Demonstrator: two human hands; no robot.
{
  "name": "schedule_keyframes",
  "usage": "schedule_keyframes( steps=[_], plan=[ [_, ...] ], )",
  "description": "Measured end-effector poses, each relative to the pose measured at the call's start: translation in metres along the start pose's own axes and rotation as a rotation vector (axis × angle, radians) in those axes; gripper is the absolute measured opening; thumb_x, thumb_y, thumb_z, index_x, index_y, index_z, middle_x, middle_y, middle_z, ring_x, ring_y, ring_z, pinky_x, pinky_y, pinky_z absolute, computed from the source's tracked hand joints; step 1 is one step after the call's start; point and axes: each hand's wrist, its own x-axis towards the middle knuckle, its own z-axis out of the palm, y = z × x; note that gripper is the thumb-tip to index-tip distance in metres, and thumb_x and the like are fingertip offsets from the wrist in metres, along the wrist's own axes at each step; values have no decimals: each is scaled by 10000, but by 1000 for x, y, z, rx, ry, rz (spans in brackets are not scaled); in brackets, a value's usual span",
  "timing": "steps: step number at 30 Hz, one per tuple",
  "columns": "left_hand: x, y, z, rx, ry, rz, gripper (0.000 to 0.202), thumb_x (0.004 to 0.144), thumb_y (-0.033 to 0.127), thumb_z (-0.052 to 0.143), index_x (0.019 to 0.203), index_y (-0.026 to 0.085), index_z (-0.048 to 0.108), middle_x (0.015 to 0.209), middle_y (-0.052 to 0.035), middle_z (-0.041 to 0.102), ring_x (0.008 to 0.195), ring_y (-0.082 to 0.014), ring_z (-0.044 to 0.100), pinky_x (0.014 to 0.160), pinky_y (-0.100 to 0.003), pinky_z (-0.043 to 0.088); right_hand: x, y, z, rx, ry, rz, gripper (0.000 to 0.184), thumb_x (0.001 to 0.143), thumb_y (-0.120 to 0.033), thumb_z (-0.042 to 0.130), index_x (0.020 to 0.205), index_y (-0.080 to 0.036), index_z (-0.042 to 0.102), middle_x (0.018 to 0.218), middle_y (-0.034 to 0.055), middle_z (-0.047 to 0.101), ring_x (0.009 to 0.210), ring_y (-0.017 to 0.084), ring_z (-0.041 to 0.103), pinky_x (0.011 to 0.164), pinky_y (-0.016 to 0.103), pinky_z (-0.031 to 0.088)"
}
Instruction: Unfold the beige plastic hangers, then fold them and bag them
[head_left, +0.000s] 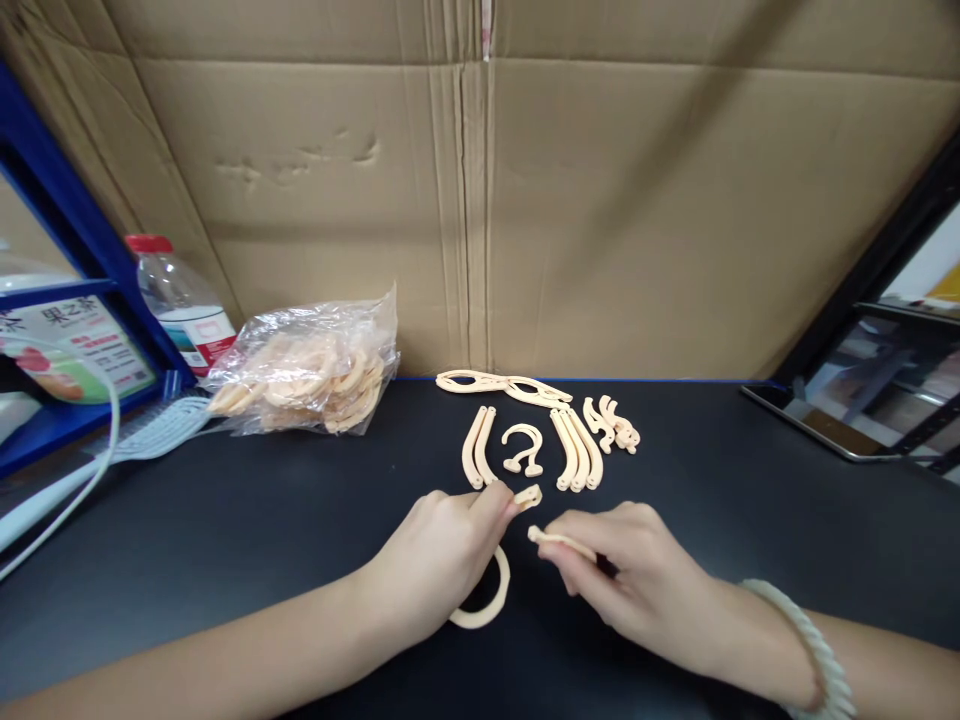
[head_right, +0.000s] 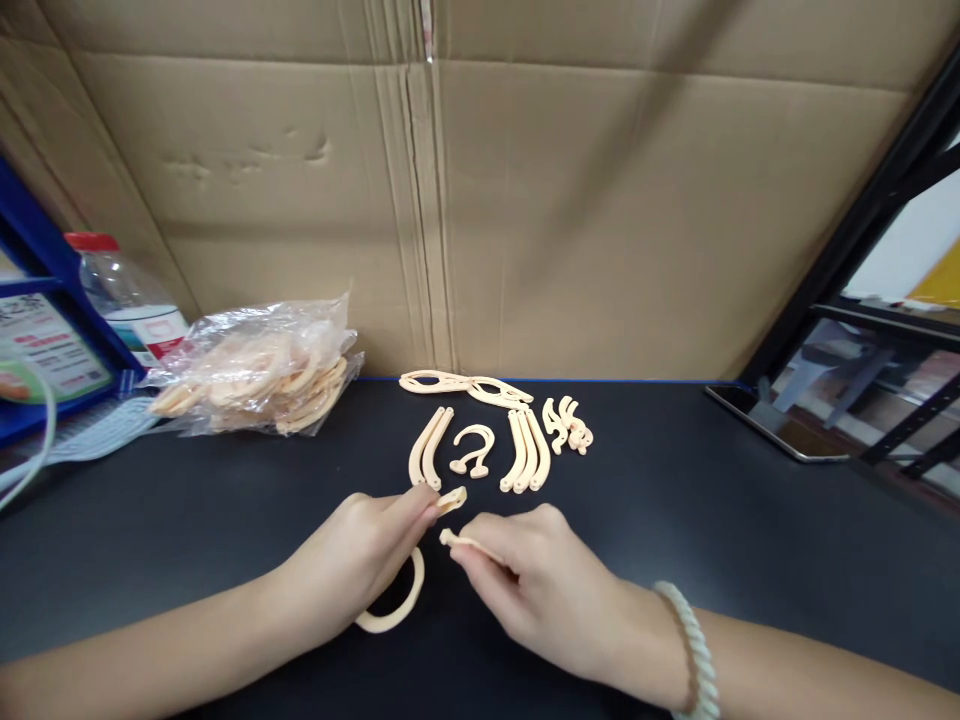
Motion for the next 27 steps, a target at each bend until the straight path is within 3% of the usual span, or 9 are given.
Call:
schedule_keyframes(
  steps=[4, 6, 8, 10, 13, 18, 21, 24, 27],
  plan=[
    [3, -1, 0, -345, 88, -177, 326, 962, 366, 363, 778, 201, 576, 514, 51, 440, 417, -112, 406, 439, -213, 303, 11, 8, -32, -20, 239, -1, 247, 957, -245, 472, 771, -194, 625, 735, 38, 644, 666, 151, 596, 643, 274, 478],
    [6, -3, 0, -586, 83, -287, 318, 928, 452, 435, 802, 199, 581, 495, 80, 367, 378, -92, 342, 384, -195, 251, 16, 24, -53, -122, 366, -8, 178, 934, -246, 523, 832, -207, 664, 869, 64, 666, 797, 186, 621, 715, 306, 498],
    [10, -6, -2, -807, 69, -358, 338, 884, 516, 496, 822, 190, 561, 507, 96, 354, 366, -73, 324, 369, -178, 228, 19, 45, -70, -224, 425, -3, 141, 920, -235, 551, 891, -217, 688, 888, 61, 663, 799, 187, 624, 709, 313, 504],
    [13, -8, -5, -951, 78, -410, 350, 851, 528, 557, 839, 178, 554, 528, 89, 412, 396, -67, 373, 403, -170, 271, 20, 67, -80, -302, 389, -4, 154, 918, -221, 547, 917, -218, 702, 898, 57, 667, 796, 185, 633, 709, 318, 514],
    [13, -10, -9, -1111, 128, -474, 330, 827, 488, 637, 861, 168, 567, 584, 58, 510, 491, -75, 453, 490, -175, 374, 18, 92, -81, -399, 220, -13, 211, 920, -166, 510, 955, -210, 713, 966, 67, 670, 839, 185, 645, 745, 326, 530],
    [10, -11, -14, -1278, 158, -493, 262, 845, 409, 677, 878, 173, 567, 699, 30, 590, 645, -84, 516, 634, -182, 455, 15, 108, -71, -486, 12, 15, 300, 881, -38, 463, 976, -169, 716, 985, 82, 650, 844, 167, 646, 769, 304, 540],
    [9, -10, -15, -1305, 191, -468, 240, 866, 384, 663, 847, 172, 554, 727, 16, 622, 733, -103, 559, 732, -216, 481, 13, 115, -69, -558, -47, 30, 360, 825, 28, 432, 948, -156, 717, 971, 81, 648, 844, 165, 637, 768, 299, 543],
    [9, -9, -16, -1305, 228, -471, 228, 858, 367, 674, 844, 175, 551, 741, 6, 644, 773, -128, 592, 737, -244, 499, 12, 121, -70, -609, -87, 22, 409, 769, 70, 411, 918, -158, 715, 968, 82, 658, 882, 189, 628, 793, 329, 548],
    [10, -9, -17, -1296, 260, -489, 228, 843, 358, 691, 863, 180, 549, 761, -3, 670, 797, -149, 620, 746, -273, 515, 13, 111, -66, -610, -6, -25, 393, 798, 42, 418, 1015, -146, 686, 1026, 109, 657, 935, 222, 616, 817, 376, 546]
  ],
)
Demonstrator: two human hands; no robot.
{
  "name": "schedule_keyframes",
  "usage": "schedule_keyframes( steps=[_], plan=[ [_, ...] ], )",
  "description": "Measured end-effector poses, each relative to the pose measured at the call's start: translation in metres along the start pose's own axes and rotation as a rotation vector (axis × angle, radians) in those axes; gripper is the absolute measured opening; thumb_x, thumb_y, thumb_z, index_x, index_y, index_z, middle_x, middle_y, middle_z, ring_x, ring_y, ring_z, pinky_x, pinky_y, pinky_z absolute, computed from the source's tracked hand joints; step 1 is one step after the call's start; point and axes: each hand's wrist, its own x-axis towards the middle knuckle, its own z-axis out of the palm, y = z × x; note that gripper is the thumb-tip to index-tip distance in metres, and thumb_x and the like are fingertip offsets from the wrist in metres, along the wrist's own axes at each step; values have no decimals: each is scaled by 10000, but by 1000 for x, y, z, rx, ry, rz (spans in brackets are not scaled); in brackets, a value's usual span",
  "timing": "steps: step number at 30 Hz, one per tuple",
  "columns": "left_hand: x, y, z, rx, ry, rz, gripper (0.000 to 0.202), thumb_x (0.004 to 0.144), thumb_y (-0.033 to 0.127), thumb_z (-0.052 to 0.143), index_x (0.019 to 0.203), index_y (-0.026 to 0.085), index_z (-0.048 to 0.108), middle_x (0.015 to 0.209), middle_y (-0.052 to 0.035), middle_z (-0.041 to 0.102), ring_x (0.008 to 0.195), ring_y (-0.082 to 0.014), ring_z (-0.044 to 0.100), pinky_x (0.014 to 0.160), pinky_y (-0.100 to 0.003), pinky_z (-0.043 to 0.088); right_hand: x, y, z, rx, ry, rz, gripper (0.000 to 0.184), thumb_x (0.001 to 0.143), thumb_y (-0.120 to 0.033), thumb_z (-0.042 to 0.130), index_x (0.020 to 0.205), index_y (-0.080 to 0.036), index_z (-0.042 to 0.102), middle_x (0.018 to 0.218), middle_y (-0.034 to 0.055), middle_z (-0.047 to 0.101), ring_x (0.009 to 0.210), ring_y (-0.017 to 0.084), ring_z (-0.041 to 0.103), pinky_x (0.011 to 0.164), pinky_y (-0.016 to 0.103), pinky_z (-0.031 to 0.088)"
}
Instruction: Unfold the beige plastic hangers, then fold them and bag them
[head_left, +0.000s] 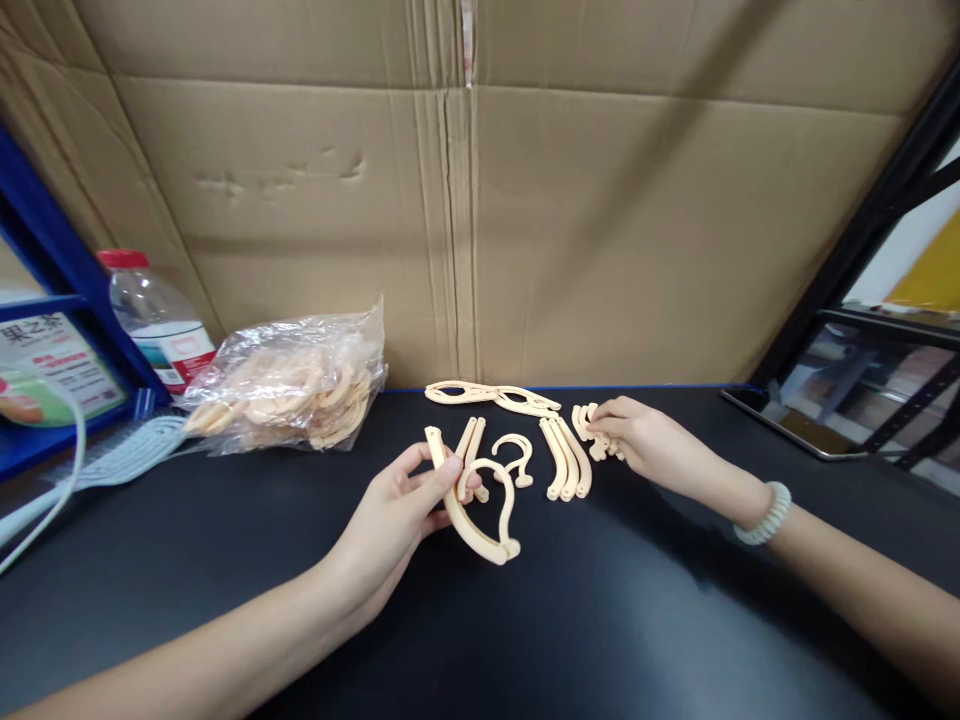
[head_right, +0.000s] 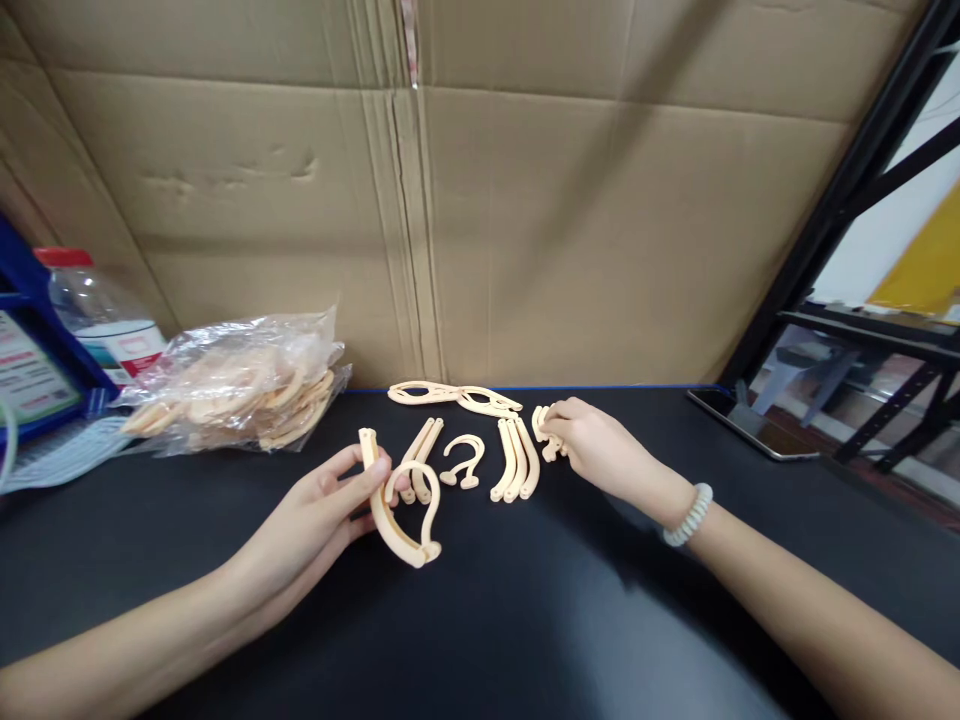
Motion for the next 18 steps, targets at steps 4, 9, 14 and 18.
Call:
schedule_keyframes(
  steps=[4, 9, 14, 18],
  plan=[
    [-2, 0, 1, 28, 19, 6, 253, 824, 362, 711, 891, 180, 548, 807, -25, 704, 814, -159, 640, 749, -279, 520, 3, -51, -12, 135, 241, -169, 346, 890, -64, 465, 1200, -149, 591, 1145, 116, 640, 1063, 219, 583, 921, 388, 497],
    [-8, -2, 5, 37, -29, 12, 269, 818, 368, 715, 907, 179, 545, 774, -11, 693, 731, -133, 620, 709, -269, 532, -3, -108, -13, 28, 143, -444, 330, 938, -229, 543, 1244, -107, 561, 1218, 101, 638, 1080, 247, 543, 913, 391, 455],
    [-11, -4, 10, 55, -42, 19, 271, 818, 329, 718, 941, 170, 536, 806, -21, 691, 737, -130, 637, 732, -275, 549, -7, -113, -1, -8, 232, -461, 170, 944, -221, 556, 1054, -120, 638, 938, 61, 698, 1026, 227, 567, 897, 371, 406],
    [-8, -8, 7, 138, 50, 225, 490, 804, 283, 715, 1206, 227, 441, 1122, -73, 635, 827, -163, 668, 738, -318, 576, -7, -109, -1, 46, 210, -460, 145, 958, -211, 526, 972, -113, 632, 813, 43, 664, 811, 167, 593, 847, 355, 410]
  ],
)
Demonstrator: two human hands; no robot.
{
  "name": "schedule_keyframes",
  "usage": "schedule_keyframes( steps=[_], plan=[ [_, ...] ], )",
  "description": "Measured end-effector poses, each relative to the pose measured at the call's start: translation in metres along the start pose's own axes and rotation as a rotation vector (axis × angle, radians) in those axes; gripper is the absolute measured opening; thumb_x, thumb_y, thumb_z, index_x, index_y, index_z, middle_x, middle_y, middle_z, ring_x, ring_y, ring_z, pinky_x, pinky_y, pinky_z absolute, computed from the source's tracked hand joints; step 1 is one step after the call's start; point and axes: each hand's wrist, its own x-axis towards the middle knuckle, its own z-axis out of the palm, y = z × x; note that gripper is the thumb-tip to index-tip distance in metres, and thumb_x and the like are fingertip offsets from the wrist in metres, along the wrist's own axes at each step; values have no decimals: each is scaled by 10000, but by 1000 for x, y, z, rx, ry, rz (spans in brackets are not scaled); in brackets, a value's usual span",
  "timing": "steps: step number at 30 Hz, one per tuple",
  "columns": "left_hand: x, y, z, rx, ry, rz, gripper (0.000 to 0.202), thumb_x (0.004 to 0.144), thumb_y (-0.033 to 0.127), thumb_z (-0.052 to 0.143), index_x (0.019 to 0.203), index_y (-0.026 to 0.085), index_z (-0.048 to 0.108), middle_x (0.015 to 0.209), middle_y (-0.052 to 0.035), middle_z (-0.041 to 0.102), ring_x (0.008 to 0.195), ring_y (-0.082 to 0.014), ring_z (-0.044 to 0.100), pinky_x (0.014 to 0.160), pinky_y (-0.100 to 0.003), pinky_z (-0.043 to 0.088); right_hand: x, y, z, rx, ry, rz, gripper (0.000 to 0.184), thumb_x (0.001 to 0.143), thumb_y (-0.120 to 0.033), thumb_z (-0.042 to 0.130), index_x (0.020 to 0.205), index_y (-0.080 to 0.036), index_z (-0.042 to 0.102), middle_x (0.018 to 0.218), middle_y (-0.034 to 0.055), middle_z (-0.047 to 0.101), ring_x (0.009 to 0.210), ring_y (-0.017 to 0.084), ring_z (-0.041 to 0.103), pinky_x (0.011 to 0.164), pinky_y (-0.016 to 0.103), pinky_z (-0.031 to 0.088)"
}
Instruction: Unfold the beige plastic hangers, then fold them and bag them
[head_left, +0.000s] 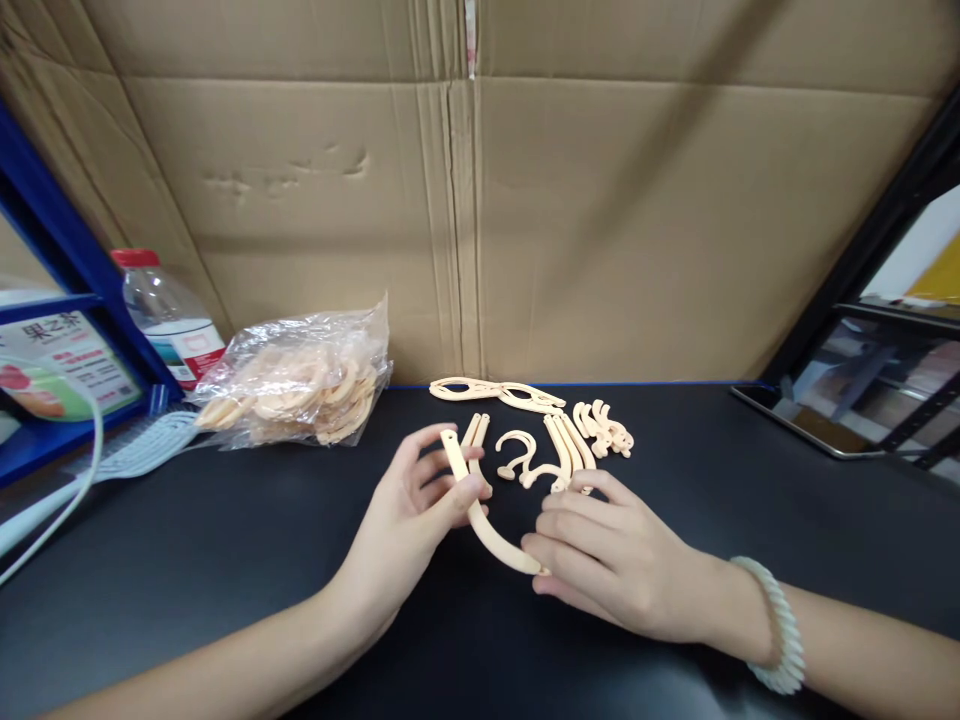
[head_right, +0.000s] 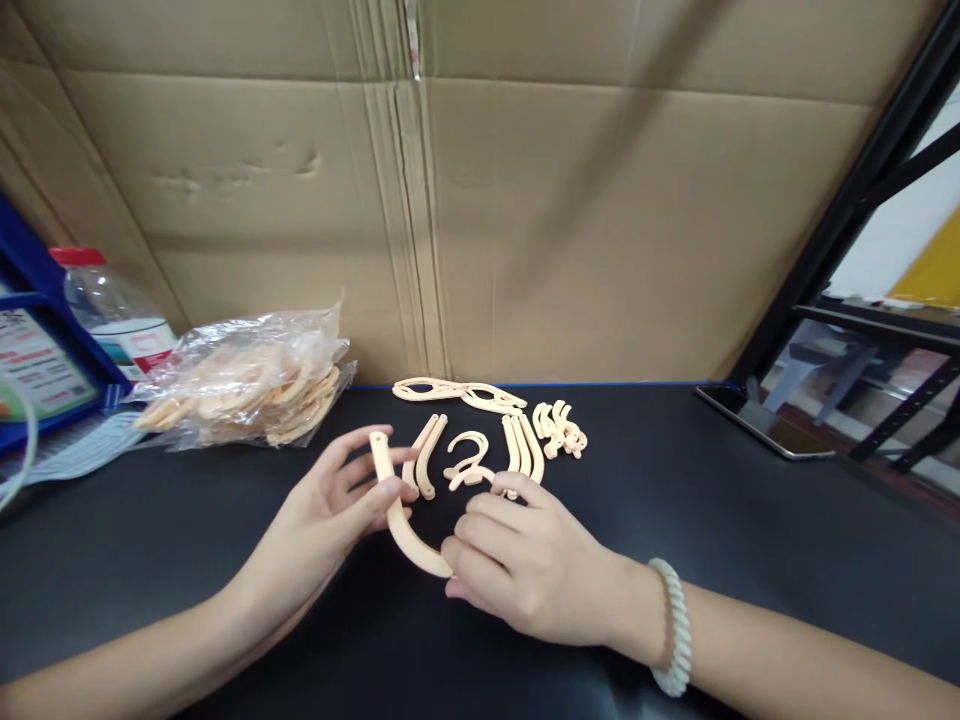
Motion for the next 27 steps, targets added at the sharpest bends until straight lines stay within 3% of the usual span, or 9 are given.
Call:
schedule_keyframes(
  steps=[2, 5, 7, 9, 12, 17, 20, 23, 27],
  plan=[
    [1, -2, -4, 152, 65, 226, 550, 812, 264, 698, 1277, 260, 406, 1270, -89, 534, 1031, -221, 630, 843, -382, 563, -1, 1, 0, 27, -14, 38, 141, 962, -190, 504, 976, -111, 620, 820, 48, 659, 742, 151, 572, 806, 346, 421],
    [0, -3, -10, 581, 98, 672, 522, 826, 201, 697, 1284, 252, 453, 1354, -92, 457, 1279, -265, 450, 1054, -458, 418, -2, 2, 1, 70, -23, 104, 130, 960, -192, 501, 961, -119, 609, 822, 51, 650, 722, 154, 554, 778, 338, 429],
    [-2, -3, -12, 875, -64, 937, 432, 851, 168, 679, 1245, 202, 504, 1275, -93, 536, 1270, -254, 455, 1131, -474, 303, -3, 1, 2, 86, -13, 130, 120, 956, -199, 510, 939, -130, 607, 817, 48, 646, 706, 153, 541, 767, 334, 432],
    [-6, -2, -10, 1052, -303, 1078, 305, 896, 163, 624, 1189, 140, 543, 1147, -94, 621, 1184, -239, 526, 1146, -468, 267, -3, -1, 3, 85, 2, 138, 133, 954, -200, 513, 876, -139, 602, 786, 41, 634, 682, 149, 521, 743, 326, 432],
    [-11, -3, -4, 1119, -459, 1065, 162, 945, 159, 538, 1089, 93, 577, 1000, -90, 663, 1014, -210, 591, 1107, -443, 322, -2, -5, 2, 77, 12, 121, 184, 955, -189, 505, 799, -136, 587, 727, 29, 604, 643, 139, 485, 703, 314, 425],
    [-13, -6, 1, 1135, -474, 983, 136, 957, 83, 460, 893, 135, 568, 840, -34, 633, 783, -155, 569, 1010, -409, 387, 0, -10, 3, 59, 9, 65, 212, 957, -202, 515, 780, -120, 596, 696, 24, 580, 624, 134, 447, 675, 307, 409],
    [-14, -6, 0, 1151, -522, 935, 189, 932, 56, 417, 829, 143, 549, 797, -39, 607, 705, -163, 529, 805, -369, 459, 0, -12, 4, 50, 5, 41, 260, 968, -212, 496, 745, -121, 591, 674, 22, 560, 614, 133, 427, 654, 304, 398],
    [-15, -6, 0, 1149, -537, 863, 210, 888, 41, 410, 773, 160, 538, 742, -25, 580, 641, -160, 482, 648, -322, 428, 1, -13, 3, 141, -24, 93, 291, 985, -249, 470, 756, -123, 596, 683, 21, 562, 622, 132, 439, 655, 299, 401],
    [-16, -6, 2, 1117, -522, 816, 220, 837, 15, 412, 736, 172, 530, 699, -6, 566, 617, -149, 458, 642, -308, 400, 1, -15, 2, 326, -66, 191, 299, 998, -308, 443, 812, -139, 605, 736, 23, 591, 666, 130, 484, 714, 298, 424]
  ],
)
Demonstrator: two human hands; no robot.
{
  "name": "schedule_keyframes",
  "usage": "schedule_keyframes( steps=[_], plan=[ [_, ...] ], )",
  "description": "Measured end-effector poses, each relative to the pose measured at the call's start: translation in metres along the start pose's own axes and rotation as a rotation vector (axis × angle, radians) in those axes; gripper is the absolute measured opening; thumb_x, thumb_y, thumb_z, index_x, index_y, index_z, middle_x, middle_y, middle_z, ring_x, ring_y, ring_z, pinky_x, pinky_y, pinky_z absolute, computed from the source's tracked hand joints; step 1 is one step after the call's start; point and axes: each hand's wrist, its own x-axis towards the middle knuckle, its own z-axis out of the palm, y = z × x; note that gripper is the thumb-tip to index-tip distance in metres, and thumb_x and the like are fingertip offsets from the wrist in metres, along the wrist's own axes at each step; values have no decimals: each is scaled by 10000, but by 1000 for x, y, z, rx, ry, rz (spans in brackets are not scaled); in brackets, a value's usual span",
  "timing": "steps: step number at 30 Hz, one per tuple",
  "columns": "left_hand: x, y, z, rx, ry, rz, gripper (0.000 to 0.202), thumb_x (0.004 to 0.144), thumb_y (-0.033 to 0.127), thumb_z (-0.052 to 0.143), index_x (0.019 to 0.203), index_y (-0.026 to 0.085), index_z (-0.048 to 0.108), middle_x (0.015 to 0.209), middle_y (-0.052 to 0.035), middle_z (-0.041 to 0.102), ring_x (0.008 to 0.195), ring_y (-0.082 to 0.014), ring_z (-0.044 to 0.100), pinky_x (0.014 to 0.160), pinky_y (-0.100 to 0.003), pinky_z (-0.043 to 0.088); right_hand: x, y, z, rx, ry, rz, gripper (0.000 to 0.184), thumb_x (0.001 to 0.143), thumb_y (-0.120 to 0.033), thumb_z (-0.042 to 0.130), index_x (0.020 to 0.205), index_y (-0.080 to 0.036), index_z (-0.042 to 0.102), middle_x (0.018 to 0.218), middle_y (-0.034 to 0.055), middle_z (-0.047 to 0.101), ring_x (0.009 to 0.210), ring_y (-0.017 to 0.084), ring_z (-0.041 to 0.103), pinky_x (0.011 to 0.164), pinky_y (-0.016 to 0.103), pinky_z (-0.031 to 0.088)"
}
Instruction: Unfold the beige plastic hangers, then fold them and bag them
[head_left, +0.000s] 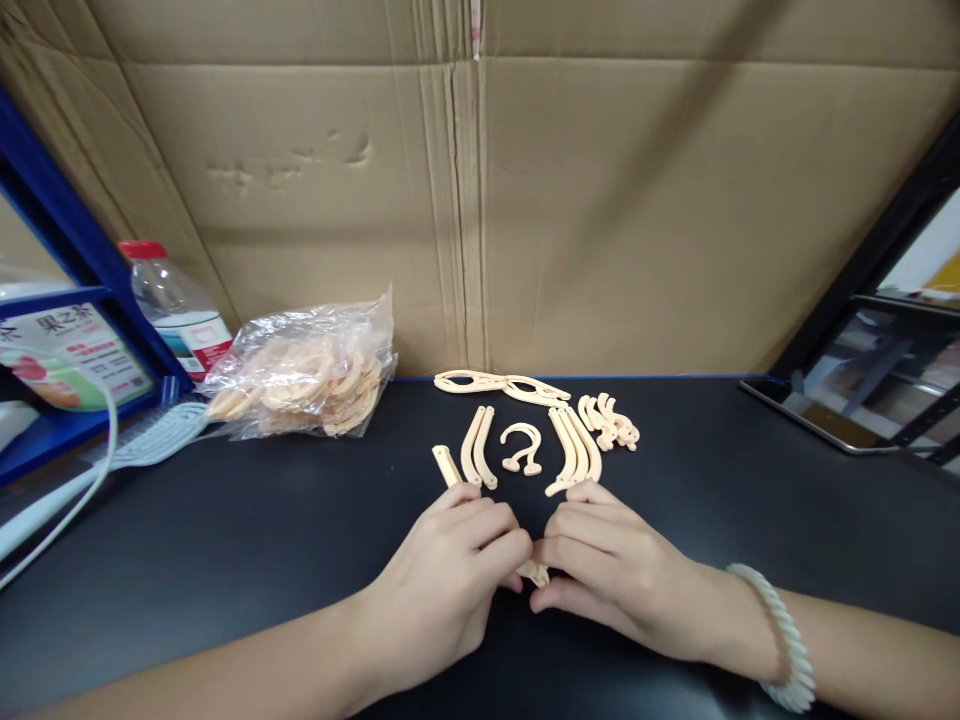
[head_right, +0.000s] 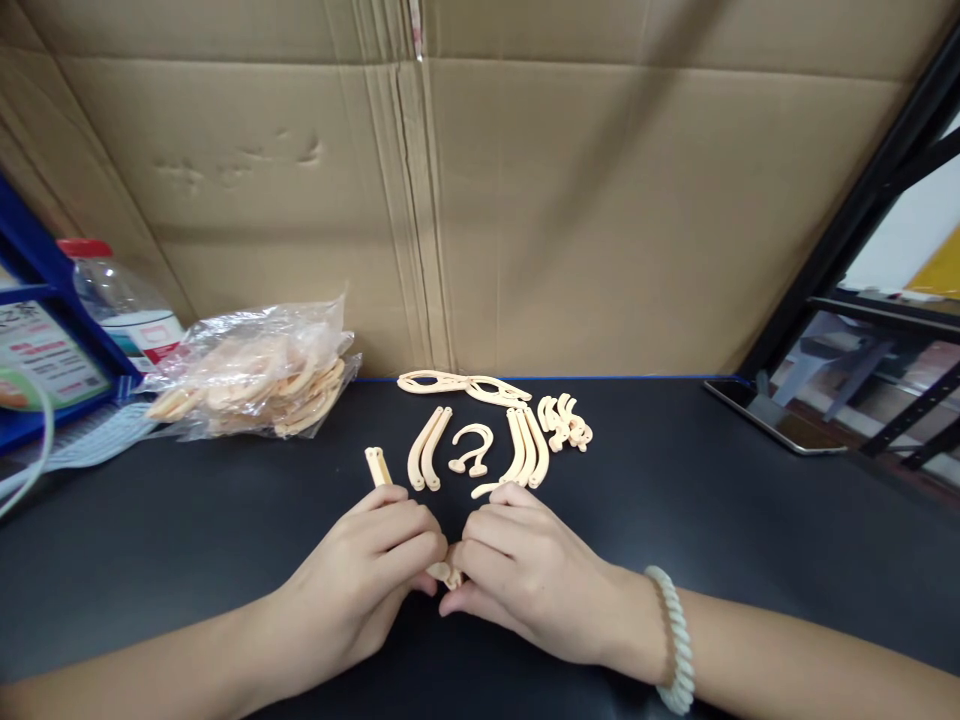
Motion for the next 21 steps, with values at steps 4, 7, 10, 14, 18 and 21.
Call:
schedule_keyframes(
  steps=[4, 7, 10, 14, 18, 21],
  plan=[
    [-2, -1, -2, 60, 54, 96, 255, 840, 6, 370, 758, 182, 535, 736, -19, 608, 622, -152, 484, 675, -324, 395, 1, 1, 0, 176, 67, 121, 273, 969, -370, 502, 834, -164, 620, 723, 4, 590, 656, 118, 509, 704, 279, 437],
    [-1, -9, -10, 116, 110, 209, 287, 894, 24, 324, 835, 184, 555, 790, -34, 645, 663, -162, 525, 745, -348, 402, 1, 7, -1, 270, 163, 241, 211, 926, -357, 585, 843, -172, 643, 697, -1, 583, 639, 118, 524, 636, 260, 429],
    [3, -25, -24, 110, 53, 237, 283, 932, 29, 323, 872, 186, 550, 785, -27, 657, 707, -157, 571, 804, -338, 404, 1, 15, -3, 280, 235, 276, 136, 910, -298, 616, 865, -174, 650, 743, 16, 612, 662, 126, 533, 616, 259, 426],
    [7, -56, -41, 210, -92, 118, 246, 914, 27, 399, 977, 195, 567, 900, -42, 691, 976, -206, 589, 1000, -434, 313, 2, 18, -6, 263, 310, 261, 55, 898, -232, 632, 890, -180, 647, 770, 15, 621, 695, 132, 542, 656, 274, 439],
    [4, -77, -41, 206, -255, 45, 279, 897, 12, 423, 1017, 205, 585, 1035, -53, 667, 1087, -234, 531, 963, -410, 369, 2, 21, -6, 211, 338, 238, 37, 889, -222, 641, 905, -189, 649, 763, 8, 618, 727, 147, 552, 710, 304, 455],
    [1, -82, -35, 158, -271, 3, 289, 893, 10, 415, 1024, 198, 591, 1104, -74, 627, 1044, -226, 539, 886, -352, 436, 1, 27, -4, 147, 345, 238, 60, 877, -229, 657, 928, -197, 657, 793, 14, 638, 799, 170, 575, 781, 341, 462]
  ],
)
